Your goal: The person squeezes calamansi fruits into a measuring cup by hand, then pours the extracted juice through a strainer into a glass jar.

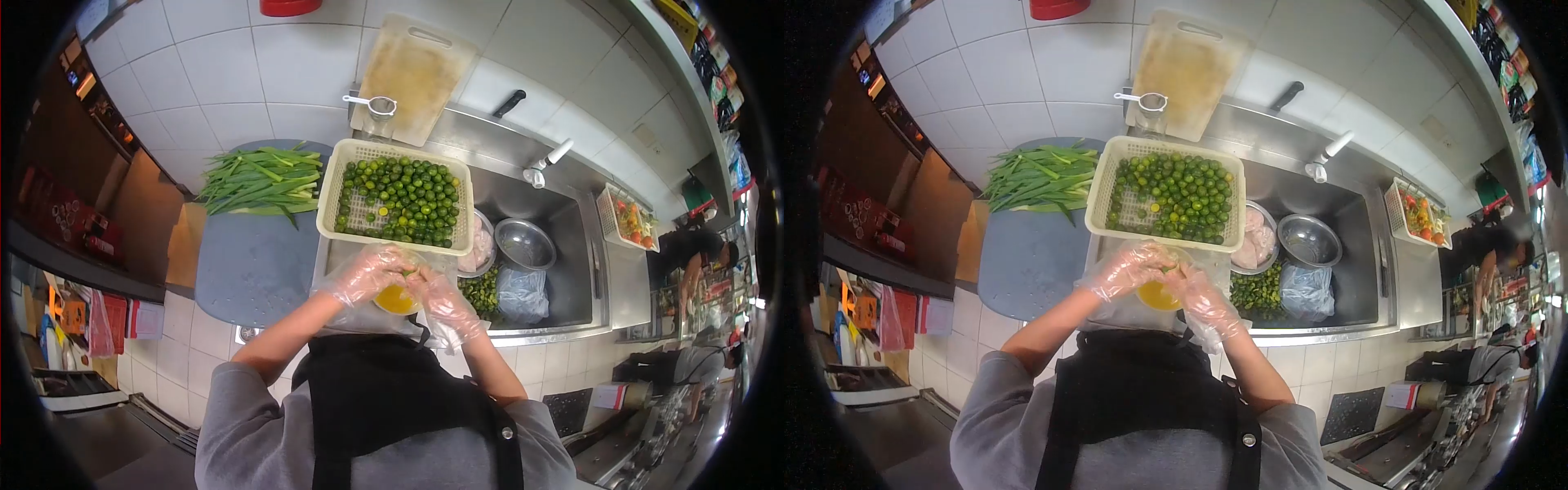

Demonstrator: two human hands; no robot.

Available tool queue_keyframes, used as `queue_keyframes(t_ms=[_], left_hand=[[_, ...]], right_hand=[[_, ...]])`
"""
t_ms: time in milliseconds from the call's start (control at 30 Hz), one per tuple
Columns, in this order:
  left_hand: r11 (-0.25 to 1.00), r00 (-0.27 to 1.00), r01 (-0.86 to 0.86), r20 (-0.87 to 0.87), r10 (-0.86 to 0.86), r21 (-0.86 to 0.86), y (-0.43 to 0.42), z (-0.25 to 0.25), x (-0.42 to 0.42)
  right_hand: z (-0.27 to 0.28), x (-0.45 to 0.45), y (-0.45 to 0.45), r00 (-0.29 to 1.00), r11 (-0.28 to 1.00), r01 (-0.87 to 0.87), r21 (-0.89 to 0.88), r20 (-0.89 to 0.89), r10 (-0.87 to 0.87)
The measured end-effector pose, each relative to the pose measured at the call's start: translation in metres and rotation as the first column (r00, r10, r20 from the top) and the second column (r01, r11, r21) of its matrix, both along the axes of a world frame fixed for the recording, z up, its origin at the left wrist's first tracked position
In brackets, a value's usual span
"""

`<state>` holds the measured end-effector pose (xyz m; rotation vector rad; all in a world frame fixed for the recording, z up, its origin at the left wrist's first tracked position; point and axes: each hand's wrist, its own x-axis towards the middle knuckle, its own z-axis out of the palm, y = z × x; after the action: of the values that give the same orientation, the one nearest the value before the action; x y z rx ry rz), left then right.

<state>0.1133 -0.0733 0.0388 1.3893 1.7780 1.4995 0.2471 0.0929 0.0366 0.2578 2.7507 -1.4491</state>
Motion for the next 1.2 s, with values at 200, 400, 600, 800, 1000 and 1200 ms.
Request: queue_keyframes(t_ms=[200,400,600,800,1000,1200], left_hand=[[0.990,0.953,-0.105,-0.295,0.072,-0.097,0.002,-0.010,0.017],[0.970,0.835,-0.243,-0.510,0.208,-0.002,0.007,-0.044,0.018],[0.965,0.901,-0.257,-0.349,0.258,0.048,0.008,-0.031,0.015],[0.965,0.931,-0.263,-0.263,0.253,-0.005,0.017,-0.053,0.003],[0.974,0.968,-0.211,-0.120,0.221,0.086,0.017,-0.016,-0.005],[0.951,0.805,-0.306,-0.519,0.288,0.053,0.009,-0.016,0.009]], right_hand=[[-0.018,0.004,-0.016,0.999,0.996,0.002,0.087,-0.046,0.002],[-0.058,-0.005,-0.013,0.971,0.999,0.012,-0.035,-0.236,-0.020],[-0.039,-0.014,-0.010,0.888,0.812,0.036,0.582,-0.391,0.241],[-0.002,-0.007,-0.005,0.916,0.549,-0.036,0.835,-0.192,0.351],[0.019,-0.018,0.001,0.943,0.771,-0.190,0.608,-0.105,0.315],[-0.037,-0.020,0.010,0.909,0.651,-0.122,0.749,-0.180,0.377]])
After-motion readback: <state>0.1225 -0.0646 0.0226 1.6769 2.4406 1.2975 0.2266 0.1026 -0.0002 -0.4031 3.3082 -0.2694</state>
